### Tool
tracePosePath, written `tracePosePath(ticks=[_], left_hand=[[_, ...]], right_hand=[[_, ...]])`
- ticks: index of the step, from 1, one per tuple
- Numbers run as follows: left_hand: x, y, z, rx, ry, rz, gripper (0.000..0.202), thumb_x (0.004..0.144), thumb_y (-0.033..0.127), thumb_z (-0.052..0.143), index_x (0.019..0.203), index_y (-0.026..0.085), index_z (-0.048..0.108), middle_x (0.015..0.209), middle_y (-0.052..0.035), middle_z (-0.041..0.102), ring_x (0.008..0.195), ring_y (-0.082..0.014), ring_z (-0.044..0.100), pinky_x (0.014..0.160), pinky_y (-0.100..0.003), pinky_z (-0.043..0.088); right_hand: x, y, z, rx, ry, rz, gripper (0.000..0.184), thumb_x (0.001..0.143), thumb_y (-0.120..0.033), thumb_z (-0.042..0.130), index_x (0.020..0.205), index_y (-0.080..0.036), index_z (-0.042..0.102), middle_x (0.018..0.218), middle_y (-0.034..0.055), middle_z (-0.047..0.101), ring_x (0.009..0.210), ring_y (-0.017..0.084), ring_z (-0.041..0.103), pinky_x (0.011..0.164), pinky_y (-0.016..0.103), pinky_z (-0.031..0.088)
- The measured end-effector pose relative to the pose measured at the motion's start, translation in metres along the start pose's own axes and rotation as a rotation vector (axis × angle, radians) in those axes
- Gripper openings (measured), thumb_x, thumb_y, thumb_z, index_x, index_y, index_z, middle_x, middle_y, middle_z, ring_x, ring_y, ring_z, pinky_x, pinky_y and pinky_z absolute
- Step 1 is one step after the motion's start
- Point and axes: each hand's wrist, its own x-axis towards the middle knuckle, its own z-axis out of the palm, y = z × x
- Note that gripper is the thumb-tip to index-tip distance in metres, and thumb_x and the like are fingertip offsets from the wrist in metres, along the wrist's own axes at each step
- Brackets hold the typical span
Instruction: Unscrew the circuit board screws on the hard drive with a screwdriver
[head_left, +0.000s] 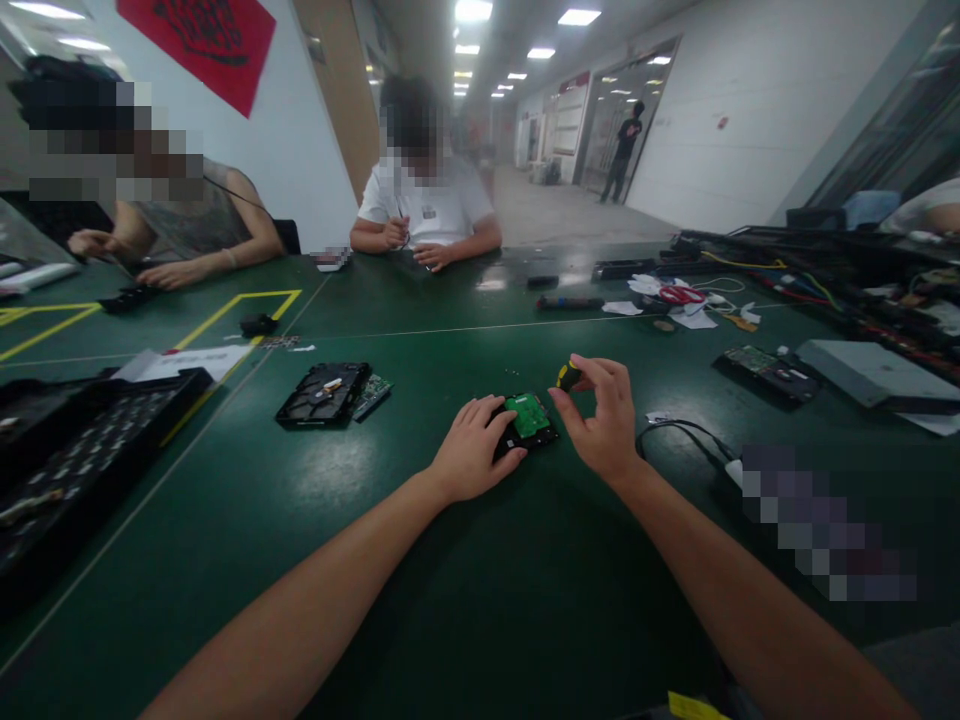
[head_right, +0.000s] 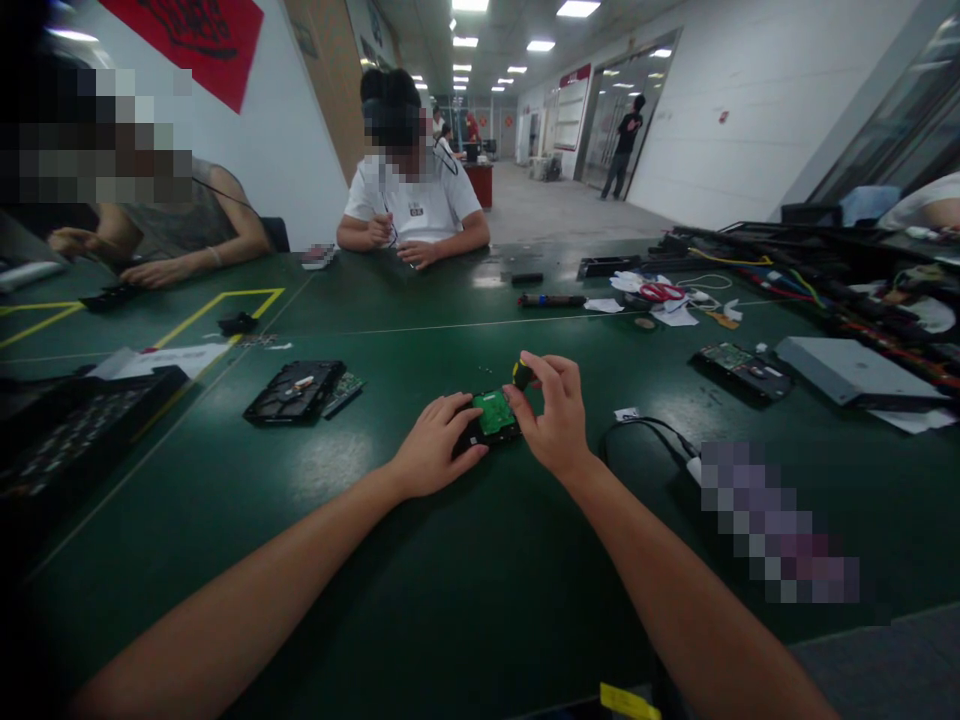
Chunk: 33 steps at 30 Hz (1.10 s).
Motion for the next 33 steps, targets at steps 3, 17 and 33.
tracePosePath(ticks=[3,17,33], left_hand=[[0.0001,-0.0002,-0.0002,-0.01,0.0,-0.001,0.059,0.099,0.054,0.062,0.147,0.021,0.055,0.157,-0.0167,0.05,0.149,-0.0379,0.044,0.126,-0.063,0.034],[-0.0005,-0.001,0.0003,0.008,-0.002,0.006,0.059,0.099,0.052,0.062,0.147,0.018,0.054,0.156,-0.0185,0.051,0.149,-0.0382,0.045,0.126,-0.061,0.034],[-0.0006,0.0002,-0.0005,-0.001,0.005,0.004,0.059,0.099,0.053,0.062,0.147,0.02,0.054,0.156,-0.0179,0.051,0.149,-0.0382,0.045,0.126,-0.062,0.034]], right_hand=[[0.0008,0.0009,-0.0008,-0.017,0.012,0.006,0.051,0.098,-0.025,0.07,0.145,-0.033,0.055,0.12,0.0101,0.058,0.101,0.026,0.064,0.08,0.047,0.066],[0.0011,-0.0005,-0.0008,-0.041,0.059,0.0,0.05,0.095,-0.022,0.072,0.142,-0.029,0.056,0.121,0.011,0.059,0.102,0.026,0.065,0.079,0.044,0.067],[-0.0045,0.0061,0.0028,0.017,-0.063,0.014,0.061,0.1,-0.023,0.066,0.156,-0.034,0.046,0.131,0.0103,0.066,0.104,0.027,0.07,0.09,0.05,0.065]])
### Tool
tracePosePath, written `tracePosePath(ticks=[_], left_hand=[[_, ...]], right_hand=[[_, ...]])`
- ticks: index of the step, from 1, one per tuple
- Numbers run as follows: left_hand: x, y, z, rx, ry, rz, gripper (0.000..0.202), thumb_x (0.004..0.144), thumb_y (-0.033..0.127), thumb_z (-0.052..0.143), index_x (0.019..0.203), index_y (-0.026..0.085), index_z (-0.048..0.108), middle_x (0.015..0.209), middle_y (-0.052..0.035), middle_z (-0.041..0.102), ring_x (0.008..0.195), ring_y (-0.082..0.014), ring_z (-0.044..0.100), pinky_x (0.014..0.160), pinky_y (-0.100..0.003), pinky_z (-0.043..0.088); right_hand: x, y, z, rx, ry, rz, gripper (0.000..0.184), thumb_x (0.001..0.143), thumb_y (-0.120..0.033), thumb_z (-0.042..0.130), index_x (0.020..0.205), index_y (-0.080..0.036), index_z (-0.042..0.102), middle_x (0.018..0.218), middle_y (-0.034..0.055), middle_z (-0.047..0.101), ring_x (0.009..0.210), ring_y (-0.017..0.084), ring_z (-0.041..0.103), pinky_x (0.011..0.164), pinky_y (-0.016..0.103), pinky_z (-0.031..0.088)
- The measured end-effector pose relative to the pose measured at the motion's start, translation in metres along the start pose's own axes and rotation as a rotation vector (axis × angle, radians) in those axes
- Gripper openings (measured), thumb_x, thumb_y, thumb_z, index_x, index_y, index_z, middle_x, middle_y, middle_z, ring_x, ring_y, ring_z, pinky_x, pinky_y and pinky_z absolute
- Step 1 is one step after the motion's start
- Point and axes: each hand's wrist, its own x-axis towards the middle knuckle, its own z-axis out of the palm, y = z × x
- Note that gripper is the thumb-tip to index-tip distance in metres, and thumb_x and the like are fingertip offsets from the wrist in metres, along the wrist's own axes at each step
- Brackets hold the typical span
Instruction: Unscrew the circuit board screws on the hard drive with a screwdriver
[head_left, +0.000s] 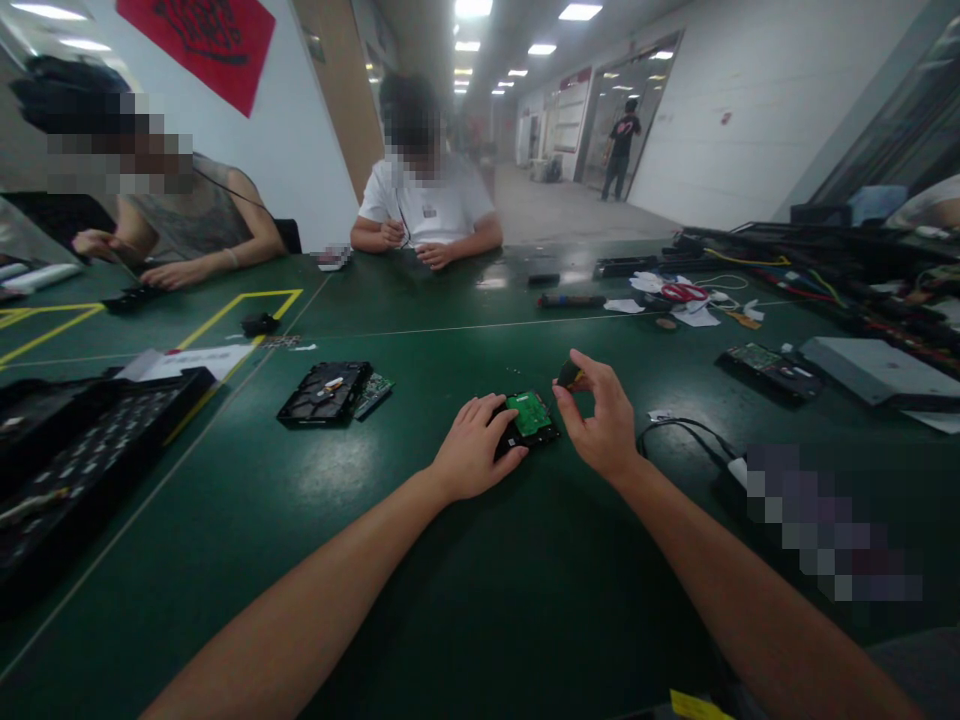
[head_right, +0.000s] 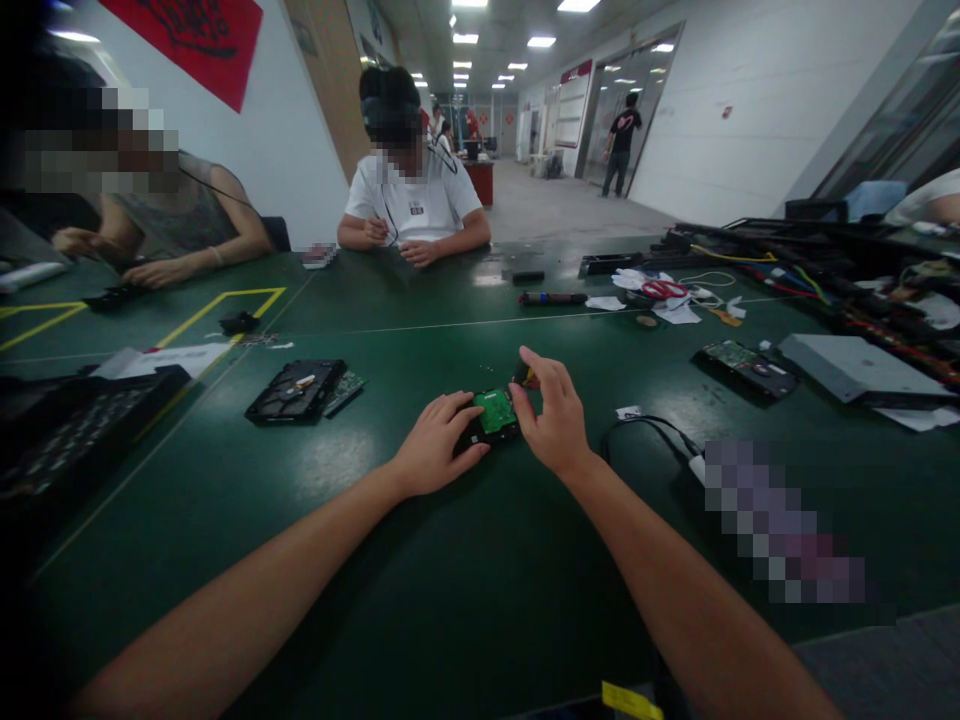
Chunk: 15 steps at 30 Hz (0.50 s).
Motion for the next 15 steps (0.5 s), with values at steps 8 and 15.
tracePosePath(ticks=[8,15], left_hand=[[0.0,0.001,-0.0013,0.005,-0.009,-0.002,0.059,0.1,0.053,0.061,0.147,0.018,0.055,0.155,-0.0187,0.052,0.149,-0.038,0.045,0.126,-0.061,0.034],[0.0012,0.0016,-0.0014,0.006,-0.003,-0.002,0.059,0.098,0.052,0.063,0.145,0.018,0.056,0.155,-0.0186,0.052,0.147,-0.038,0.046,0.125,-0.061,0.034]], right_hand=[[-0.0009,0.0001,-0.0008,-0.001,-0.007,0.01,0.058,0.101,-0.027,0.066,0.155,-0.037,0.048,0.127,0.0083,0.068,0.1,0.026,0.072,0.091,0.05,0.064],[-0.0063,-0.0002,0.0053,0.092,-0.064,0.083,0.07,0.103,-0.03,0.063,0.165,-0.036,0.03,0.146,0.0107,0.064,0.107,0.026,0.077,0.1,0.05,0.063]])
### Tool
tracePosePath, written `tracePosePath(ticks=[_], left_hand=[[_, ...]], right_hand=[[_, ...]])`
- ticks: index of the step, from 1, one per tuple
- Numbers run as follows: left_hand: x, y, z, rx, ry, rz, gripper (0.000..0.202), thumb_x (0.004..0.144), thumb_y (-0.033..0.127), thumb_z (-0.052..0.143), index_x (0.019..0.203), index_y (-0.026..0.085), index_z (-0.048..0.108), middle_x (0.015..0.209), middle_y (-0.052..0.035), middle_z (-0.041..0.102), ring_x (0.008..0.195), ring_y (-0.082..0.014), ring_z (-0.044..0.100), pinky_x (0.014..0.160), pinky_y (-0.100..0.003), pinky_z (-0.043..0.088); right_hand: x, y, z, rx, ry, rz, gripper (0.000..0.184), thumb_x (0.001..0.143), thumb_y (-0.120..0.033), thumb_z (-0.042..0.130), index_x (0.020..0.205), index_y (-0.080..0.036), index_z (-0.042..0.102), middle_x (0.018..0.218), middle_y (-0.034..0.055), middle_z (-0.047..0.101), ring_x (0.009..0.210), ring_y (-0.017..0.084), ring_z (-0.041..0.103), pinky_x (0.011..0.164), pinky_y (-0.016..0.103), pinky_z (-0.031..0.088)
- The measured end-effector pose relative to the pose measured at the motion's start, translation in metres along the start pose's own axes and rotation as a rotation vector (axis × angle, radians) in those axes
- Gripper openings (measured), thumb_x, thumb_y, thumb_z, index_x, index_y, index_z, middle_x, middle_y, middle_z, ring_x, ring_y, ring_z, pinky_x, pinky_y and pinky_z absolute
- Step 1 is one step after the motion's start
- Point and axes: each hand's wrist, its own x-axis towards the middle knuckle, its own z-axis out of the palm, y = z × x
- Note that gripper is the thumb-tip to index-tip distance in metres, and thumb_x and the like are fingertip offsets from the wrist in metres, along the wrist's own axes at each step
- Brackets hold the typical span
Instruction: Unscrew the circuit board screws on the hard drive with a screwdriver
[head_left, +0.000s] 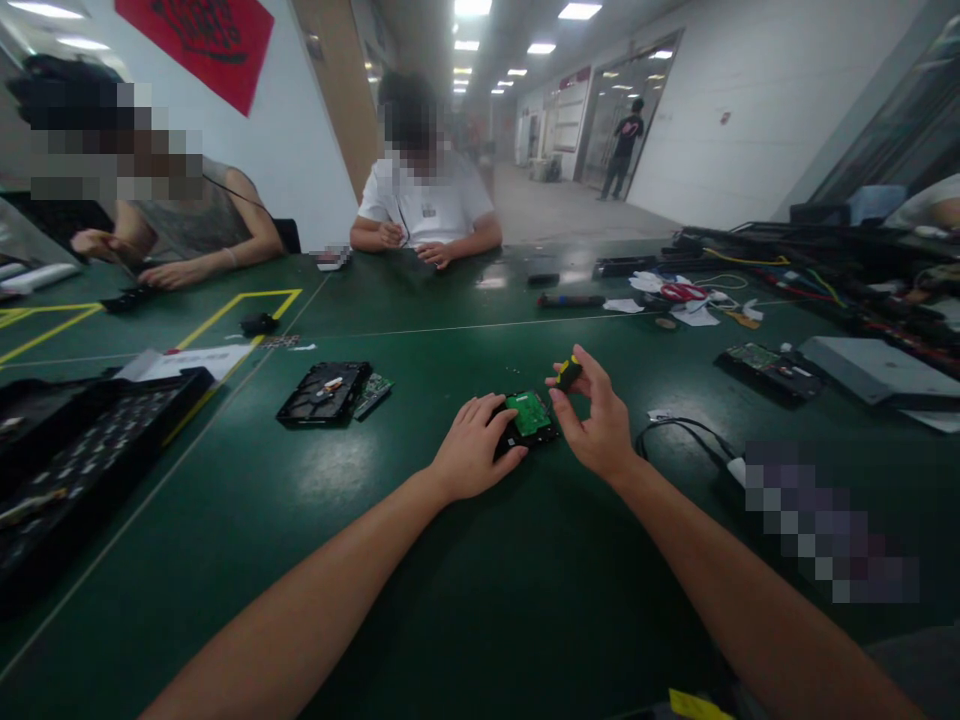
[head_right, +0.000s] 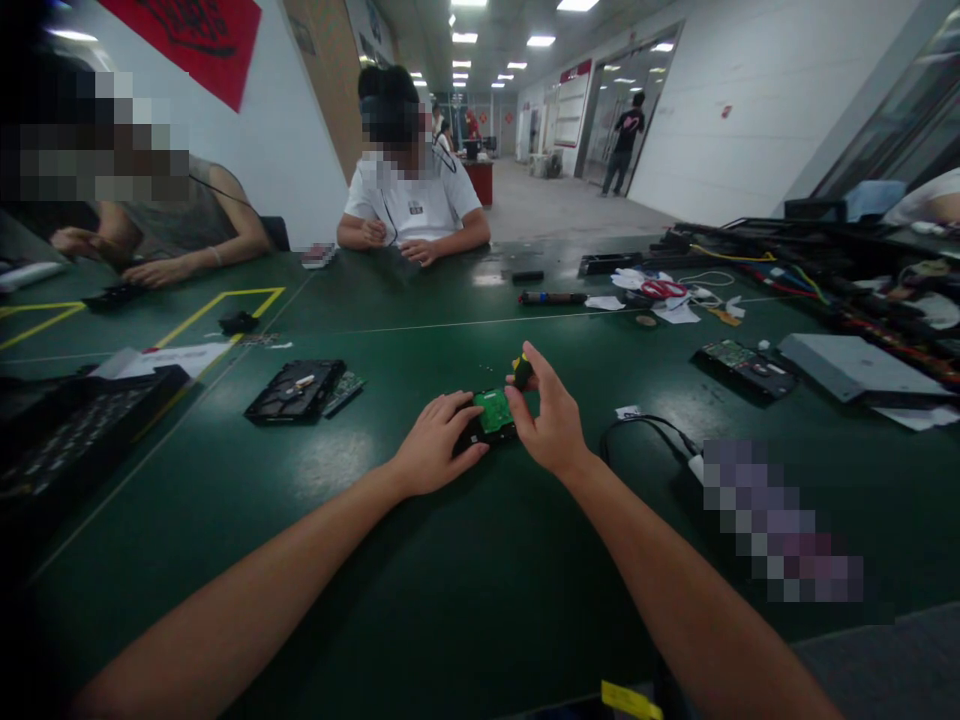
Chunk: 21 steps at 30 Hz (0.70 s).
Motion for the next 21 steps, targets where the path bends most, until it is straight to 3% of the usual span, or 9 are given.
tracePosePath(ticks=[8,14,21], left_hand=[[-0.0008,0.0,0.0007,-0.009,0.008,-0.004,0.059,0.098,0.052,0.063,0.146,0.018,0.056,0.155,-0.0187,0.052,0.148,-0.0379,0.046,0.126,-0.061,0.034],[-0.0003,-0.0008,0.0004,0.005,-0.005,-0.002,0.06,0.099,0.054,0.061,0.146,0.017,0.056,0.156,-0.0193,0.051,0.148,-0.0375,0.045,0.126,-0.06,0.034],[-0.0009,-0.0004,-0.0001,-0.018,0.0,-0.005,0.059,0.098,0.053,0.063,0.147,0.021,0.055,0.157,-0.0169,0.051,0.148,-0.0379,0.045,0.125,-0.063,0.034]], right_hand=[[0.0005,0.0078,0.0001,-0.088,-0.001,0.014,0.074,0.099,-0.034,0.069,0.164,-0.038,0.034,0.138,0.0095,0.068,0.096,0.027,0.075,0.092,0.052,0.066],[0.0003,0.0041,0.0011,0.029,-0.046,0.038,0.077,0.102,-0.03,0.062,0.167,-0.033,0.022,0.137,0.0113,0.069,0.102,0.025,0.076,0.097,0.049,0.064],[0.0001,0.0091,0.0008,-0.058,-0.043,0.024,0.076,0.1,-0.034,0.067,0.166,-0.034,0.029,0.136,0.0127,0.066,0.101,0.028,0.073,0.095,0.055,0.063]])
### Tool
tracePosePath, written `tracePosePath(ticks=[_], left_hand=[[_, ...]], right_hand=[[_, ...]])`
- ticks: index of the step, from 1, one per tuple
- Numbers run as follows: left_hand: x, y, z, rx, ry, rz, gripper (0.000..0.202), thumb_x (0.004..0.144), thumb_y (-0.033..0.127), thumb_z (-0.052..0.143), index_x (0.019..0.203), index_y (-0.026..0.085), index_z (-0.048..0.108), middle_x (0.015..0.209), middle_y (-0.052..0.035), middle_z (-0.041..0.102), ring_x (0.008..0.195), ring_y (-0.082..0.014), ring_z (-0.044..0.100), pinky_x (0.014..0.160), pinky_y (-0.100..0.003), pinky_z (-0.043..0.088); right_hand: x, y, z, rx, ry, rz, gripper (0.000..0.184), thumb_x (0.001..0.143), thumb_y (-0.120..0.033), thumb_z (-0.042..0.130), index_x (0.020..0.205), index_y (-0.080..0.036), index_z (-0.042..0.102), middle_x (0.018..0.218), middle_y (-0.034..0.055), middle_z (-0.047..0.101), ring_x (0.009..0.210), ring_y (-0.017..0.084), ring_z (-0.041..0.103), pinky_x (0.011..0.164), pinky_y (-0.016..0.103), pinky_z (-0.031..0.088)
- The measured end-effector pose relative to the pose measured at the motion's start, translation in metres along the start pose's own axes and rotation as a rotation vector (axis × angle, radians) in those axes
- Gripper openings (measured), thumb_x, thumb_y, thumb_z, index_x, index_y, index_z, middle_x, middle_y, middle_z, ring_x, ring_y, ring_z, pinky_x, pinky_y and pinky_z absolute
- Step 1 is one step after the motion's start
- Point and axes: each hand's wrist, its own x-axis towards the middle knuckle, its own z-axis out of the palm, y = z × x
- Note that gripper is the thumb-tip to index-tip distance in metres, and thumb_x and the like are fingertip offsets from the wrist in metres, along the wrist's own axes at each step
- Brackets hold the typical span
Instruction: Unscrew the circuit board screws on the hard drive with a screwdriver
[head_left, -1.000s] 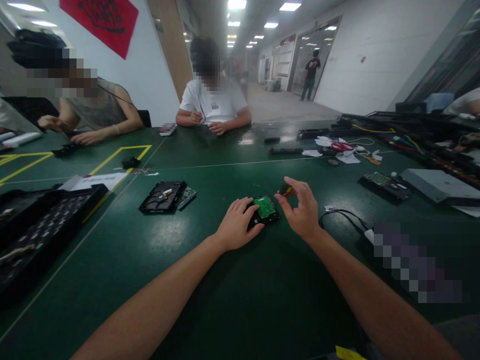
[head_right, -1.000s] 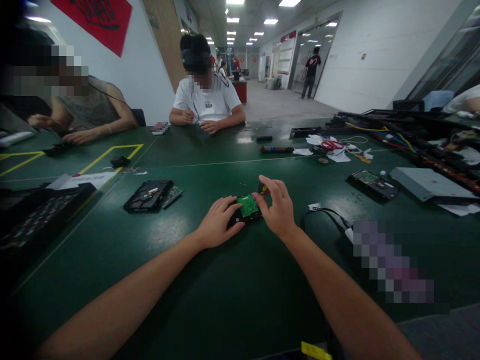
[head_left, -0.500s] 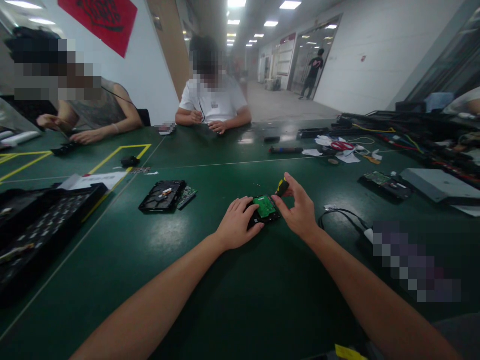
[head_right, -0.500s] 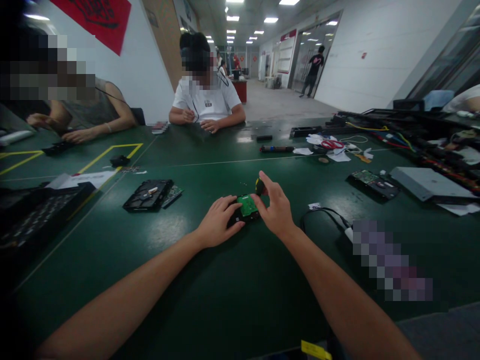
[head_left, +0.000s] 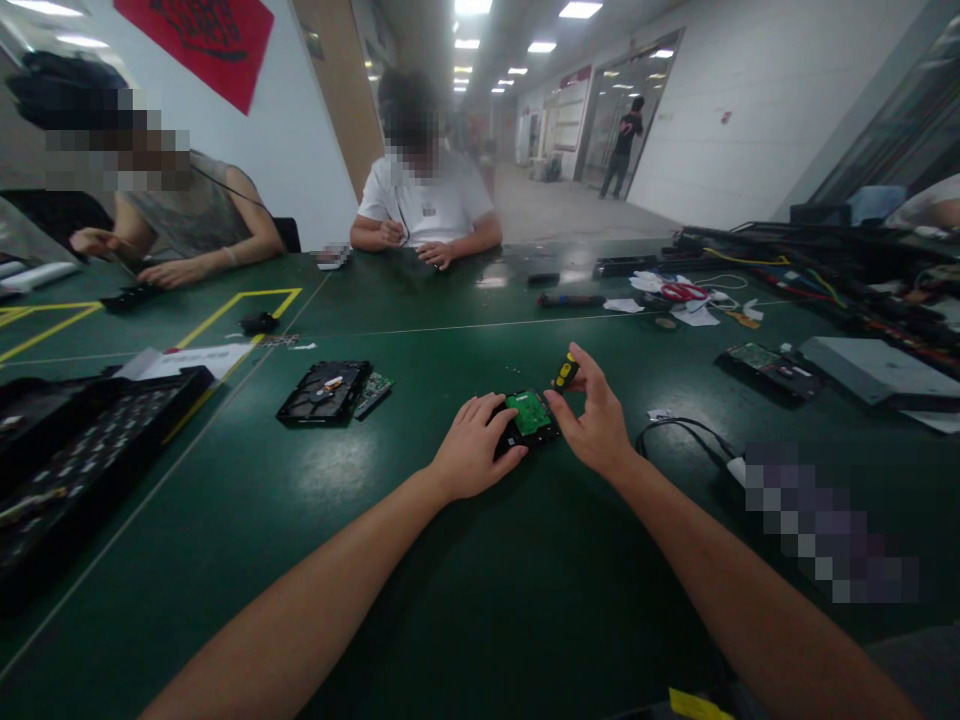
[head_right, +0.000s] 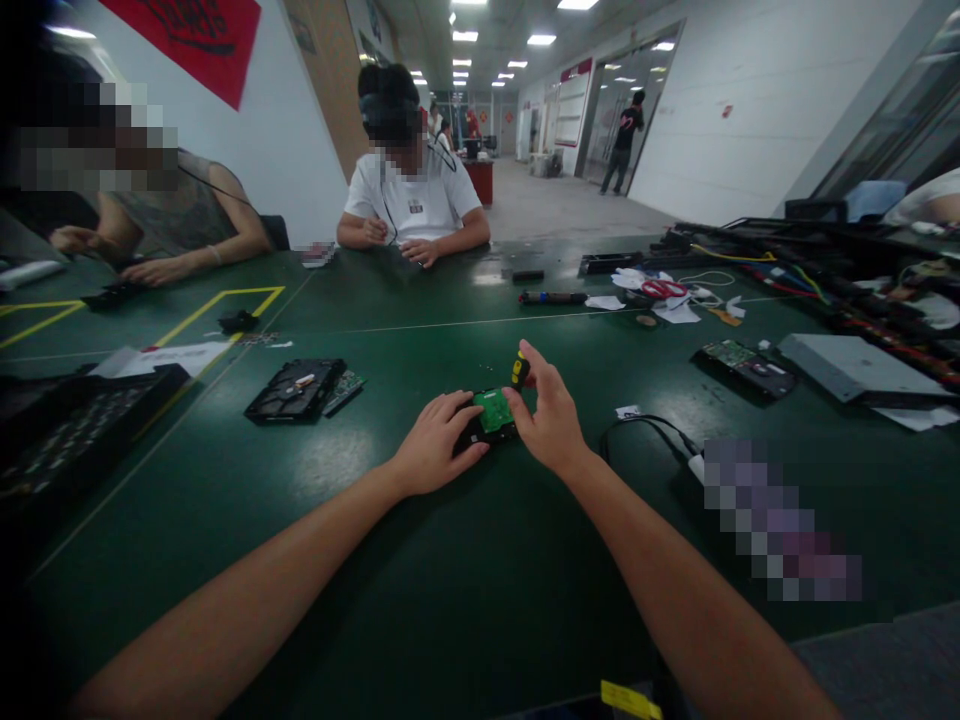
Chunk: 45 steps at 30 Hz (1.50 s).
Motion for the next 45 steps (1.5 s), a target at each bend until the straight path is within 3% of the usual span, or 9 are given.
tracePosePath(ticks=[9,17,25,34,40,45], left_hand=[[0.0002,-0.0011,0.0019,0.004,-0.002,-0.004,0.06,0.098,0.054,0.063,0.147,0.021,0.054,0.157,-0.0166,0.05,0.149,-0.0376,0.045,0.125,-0.062,0.034],[0.0002,-0.0002,0.0005,0.003,0.001,-0.003,0.06,0.097,0.052,0.064,0.147,0.021,0.054,0.157,-0.0168,0.05,0.148,-0.0378,0.046,0.126,-0.062,0.034],[-0.0001,-0.0001,-0.0003,-0.007,0.001,-0.004,0.059,0.098,0.053,0.063,0.147,0.022,0.055,0.157,-0.0164,0.05,0.148,-0.0378,0.045,0.125,-0.062,0.034],[0.0004,-0.0009,0.0011,0.007,-0.003,0.001,0.06,0.098,0.053,0.063,0.147,0.019,0.055,0.156,-0.0179,0.05,0.148,-0.0381,0.045,0.125,-0.062,0.034],[0.0002,-0.0013,0.0022,-0.008,0.01,-0.003,0.059,0.097,0.053,0.064,0.147,0.022,0.055,0.157,-0.0166,0.05,0.148,-0.0381,0.046,0.125,-0.063,0.033],[-0.0001,-0.0015,0.0015,-0.011,0.003,-0.001,0.059,0.098,0.053,0.063,0.147,0.022,0.055,0.158,-0.0172,0.05,0.149,-0.0386,0.045,0.125,-0.064,0.033]], right_hand=[[0.0003,-0.0043,-0.0002,0.075,-0.053,0.002,0.078,0.104,-0.024,0.053,0.17,-0.035,0.013,0.15,0.0121,0.06,0.111,0.027,0.074,0.104,0.055,0.06],[0.0004,-0.0031,-0.0004,0.078,-0.057,-0.019,0.072,0.104,-0.026,0.055,0.167,-0.037,0.023,0.153,0.0111,0.058,0.11,0.026,0.074,0.103,0.055,0.061],[0.0014,0.0005,-0.0013,0.035,-0.029,-0.033,0.071,0.101,-0.031,0.065,0.163,-0.036,0.033,0.143,0.0115,0.063,0.106,0.028,0.072,0.098,0.055,0.062],[0.002,-0.0042,-0.0004,0.135,-0.06,0.002,0.067,0.102,-0.024,0.059,0.162,-0.035,0.032,0.139,0.0096,0.066,0.107,0.026,0.074,0.103,0.055,0.06],[0.001,-0.0016,-0.0007,0.143,-0.041,0.032,0.068,0.103,-0.027,0.06,0.163,-0.032,0.029,0.125,0.009,0.069,0.102,0.025,0.074,0.1,0.054,0.061],[0.0005,-0.0013,-0.0001,0.043,0.021,-0.01,0.073,0.097,-0.032,0.071,0.16,-0.035,0.035,0.141,0.0115,0.061,0.106,0.028,0.071,0.099,0.055,0.061]])
